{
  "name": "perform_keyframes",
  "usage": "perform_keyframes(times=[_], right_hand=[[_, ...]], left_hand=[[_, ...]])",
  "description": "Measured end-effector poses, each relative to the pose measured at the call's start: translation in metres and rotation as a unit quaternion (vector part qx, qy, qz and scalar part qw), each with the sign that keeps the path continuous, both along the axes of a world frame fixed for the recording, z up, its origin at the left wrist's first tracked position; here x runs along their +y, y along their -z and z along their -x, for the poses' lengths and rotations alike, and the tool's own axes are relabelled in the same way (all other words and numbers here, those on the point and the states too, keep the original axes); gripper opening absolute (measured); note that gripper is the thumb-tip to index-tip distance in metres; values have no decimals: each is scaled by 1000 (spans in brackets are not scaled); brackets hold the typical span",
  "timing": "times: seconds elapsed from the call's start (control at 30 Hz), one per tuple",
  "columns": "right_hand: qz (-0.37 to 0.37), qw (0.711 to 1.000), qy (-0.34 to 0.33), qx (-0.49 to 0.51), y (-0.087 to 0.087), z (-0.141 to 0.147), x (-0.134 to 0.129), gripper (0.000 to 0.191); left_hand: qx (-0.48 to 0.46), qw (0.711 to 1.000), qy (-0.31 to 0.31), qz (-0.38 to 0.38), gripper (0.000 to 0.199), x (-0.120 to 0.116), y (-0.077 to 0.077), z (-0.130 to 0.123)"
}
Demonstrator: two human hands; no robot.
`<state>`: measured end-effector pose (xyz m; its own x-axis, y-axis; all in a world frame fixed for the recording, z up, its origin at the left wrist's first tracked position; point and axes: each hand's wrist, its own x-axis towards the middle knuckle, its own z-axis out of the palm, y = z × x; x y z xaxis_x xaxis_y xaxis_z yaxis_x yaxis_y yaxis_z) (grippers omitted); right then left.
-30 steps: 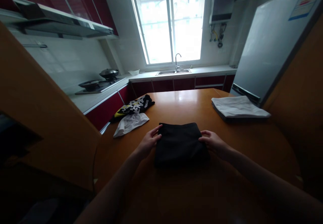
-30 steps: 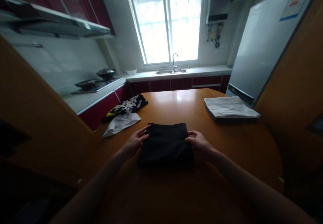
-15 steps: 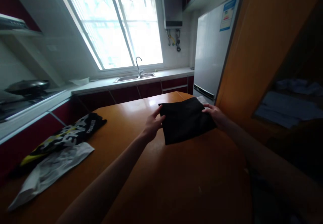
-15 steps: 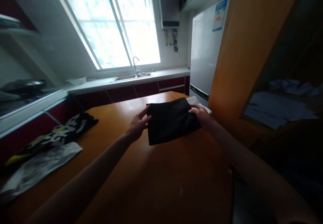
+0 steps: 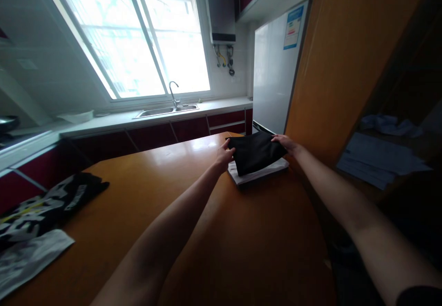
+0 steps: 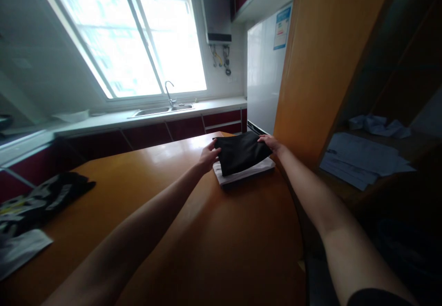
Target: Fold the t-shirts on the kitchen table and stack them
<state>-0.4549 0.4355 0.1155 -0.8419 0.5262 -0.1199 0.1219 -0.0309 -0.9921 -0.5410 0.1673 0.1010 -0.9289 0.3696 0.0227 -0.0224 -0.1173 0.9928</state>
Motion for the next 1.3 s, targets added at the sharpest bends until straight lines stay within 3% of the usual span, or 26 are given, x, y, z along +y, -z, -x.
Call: perform_keyframes(times=[0.13,0.3,0.47,0.57,0.7,0.77,0.87,0.93,1.03,1.1,1.17,1.3], right_hand=[[-28,999,-4,-26,20,10,2,29],[-103,993,-7,-50,33,7,2,26],[-248,965,29,-83,35,15,7,12],[-347,933,46,-78,30,27,6,23],[-449,892,-12,-49,27,47,-17,45],[-478,875,-52,-54,30,58,-32,51],[-499,857,-92,-88,42,70,-47,60],[-503,849,-109,-116,54,75,-51,64],[-511,840,-119,-141,70,80,-51,66],[-516,835,-120,-146,75,80,-51,65],[-519,833,-121,-147,72,80,-51,67],[-527,836,-92,-122,49,72,-46,64]], left_hand=[[-19,999,-2,42,75,2,13,5],[-12,993,-6,117,76,1,25,7],[52,970,16,236,61,-6,14,11],[130,942,4,308,54,-2,-1,13],[229,907,6,355,55,21,-6,4],[264,875,32,404,59,31,2,-5],[297,804,75,510,74,36,23,-20],[309,782,79,536,78,32,37,-28],[329,779,57,530,77,27,49,-39],[335,780,47,527,76,26,50,-42],[324,782,54,529,76,26,44,-41],[293,808,57,508,75,26,17,-21]])
